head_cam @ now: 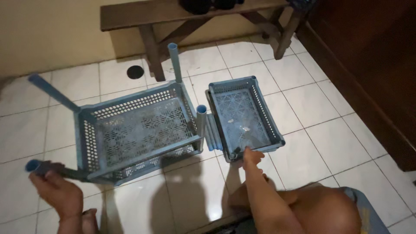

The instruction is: The person assembles a two-tier plastic basket stand by inserting blue cylindrical legs into the corners of two light-blue plastic baskets. They first attach legs to the bottom basket, then place the second basket on top and insert additional legs to complete the structure.

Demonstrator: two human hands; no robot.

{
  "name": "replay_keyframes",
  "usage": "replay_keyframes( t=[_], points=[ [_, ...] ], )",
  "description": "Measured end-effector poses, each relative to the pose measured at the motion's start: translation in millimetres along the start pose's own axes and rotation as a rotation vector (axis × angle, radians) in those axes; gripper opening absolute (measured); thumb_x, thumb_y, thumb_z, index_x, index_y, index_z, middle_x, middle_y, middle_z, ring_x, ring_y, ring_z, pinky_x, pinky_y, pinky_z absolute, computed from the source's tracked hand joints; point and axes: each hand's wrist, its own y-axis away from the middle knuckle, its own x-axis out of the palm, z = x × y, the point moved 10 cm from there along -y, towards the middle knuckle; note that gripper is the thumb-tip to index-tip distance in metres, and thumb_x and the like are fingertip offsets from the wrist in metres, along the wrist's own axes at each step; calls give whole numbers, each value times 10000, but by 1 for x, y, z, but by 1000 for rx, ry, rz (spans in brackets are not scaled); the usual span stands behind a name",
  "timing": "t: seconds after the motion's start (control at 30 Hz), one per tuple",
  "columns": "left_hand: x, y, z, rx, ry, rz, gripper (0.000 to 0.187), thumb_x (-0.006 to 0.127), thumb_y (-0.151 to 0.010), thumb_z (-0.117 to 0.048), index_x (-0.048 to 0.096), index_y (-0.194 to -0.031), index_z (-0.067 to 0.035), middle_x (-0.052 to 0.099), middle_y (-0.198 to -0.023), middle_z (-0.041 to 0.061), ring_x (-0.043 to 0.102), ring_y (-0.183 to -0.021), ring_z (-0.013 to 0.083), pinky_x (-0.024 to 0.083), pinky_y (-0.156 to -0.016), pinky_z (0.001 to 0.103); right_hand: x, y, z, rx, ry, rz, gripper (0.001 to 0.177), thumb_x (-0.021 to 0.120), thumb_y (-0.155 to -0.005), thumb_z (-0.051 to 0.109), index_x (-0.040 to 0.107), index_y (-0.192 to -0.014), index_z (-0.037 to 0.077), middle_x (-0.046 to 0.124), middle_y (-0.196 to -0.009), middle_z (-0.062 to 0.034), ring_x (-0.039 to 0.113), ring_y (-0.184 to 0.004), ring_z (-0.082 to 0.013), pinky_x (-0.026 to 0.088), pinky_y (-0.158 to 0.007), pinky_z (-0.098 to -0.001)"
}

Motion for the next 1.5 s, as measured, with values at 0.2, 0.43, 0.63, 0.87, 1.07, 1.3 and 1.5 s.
replay_keyframes(
  t=[0.2, 0.43, 0.63, 0.87, 1.07, 1.3, 1.5],
  points=[
    [-5, 5, 0, 61, 43, 5, 145, 333, -1259, -79, 430, -1227, 24, 585, -1102, 154, 572, -1015, 261, 462, -969, 358, 20, 19, -25, 234, -119, 121, 946, 782, -870, 315, 114, -1479, 35, 514, -1417, -326, 605, -1233, -451, 533, -993, -531],
    [11, 56, 38, 20, -106, -216, 370, 434, -1207, -135, 291, -1421, 131, 407, -1338, 282, 478, -1231, 351, 417, -1042, 483, 24, 2, -32, 238, -130, 157, 891, 794, -839, 369, 270, -1427, -46, 594, -1343, -326, 693, -1157, -448, 616, -957, -513],
    [152, 215, 57, -224, -144, 59, 548, 710, -1010, -305, 459, -1308, 79, 466, -1213, 205, 427, -1104, 315, 382, -995, 474, -41, -23, 20, -131, 231, -344, 1082, 832, -827, 557, 232, -1364, -167, 447, -1330, -350, 490, -1228, -492, 437, -980, -614],
    [337, 333, -52, -416, 312, 786, 530, 751, -844, -180, 568, -1323, -48, 635, -1180, 157, 632, -1056, 268, 539, -900, 407, -53, -101, 114, -169, 185, -97, 845, 767, -807, 461, 394, -1395, -17, 456, -1388, -332, 490, -1275, -495, 453, -1063, -571],
    [425, 347, -84, -364, 216, 980, 582, 725, -871, -223, 508, -1374, -26, 595, -1281, 225, 609, -1151, 350, 510, -963, 438, -65, -158, 134, -324, 305, 15, 743, 792, -743, 411, 550, -1306, -8, 601, -1308, -300, 600, -1221, -435, 492, -1051, -472],
    [472, 370, -81, -200, 263, 1055, 522, 666, -893, -240, 554, -1337, 8, 638, -1279, 258, 620, -1171, 398, 492, -987, 458, -54, -156, 57, -172, 242, 214, 669, 743, -767, 421, 611, -1307, 49, 706, -1202, -230, 720, -1097, -411, 584, -930, -481],
    [482, 372, -51, -420, 192, 1094, 460, 702, -908, -221, 619, -1287, 26, 653, -1257, 202, 642, -1134, 339, 525, -946, 418, -48, -148, 51, -300, 372, 118, 486, 718, -817, 361, 692, -1189, 49, 737, -1155, -208, 688, -1114, -373, 528, -984, -432]
  ],
)
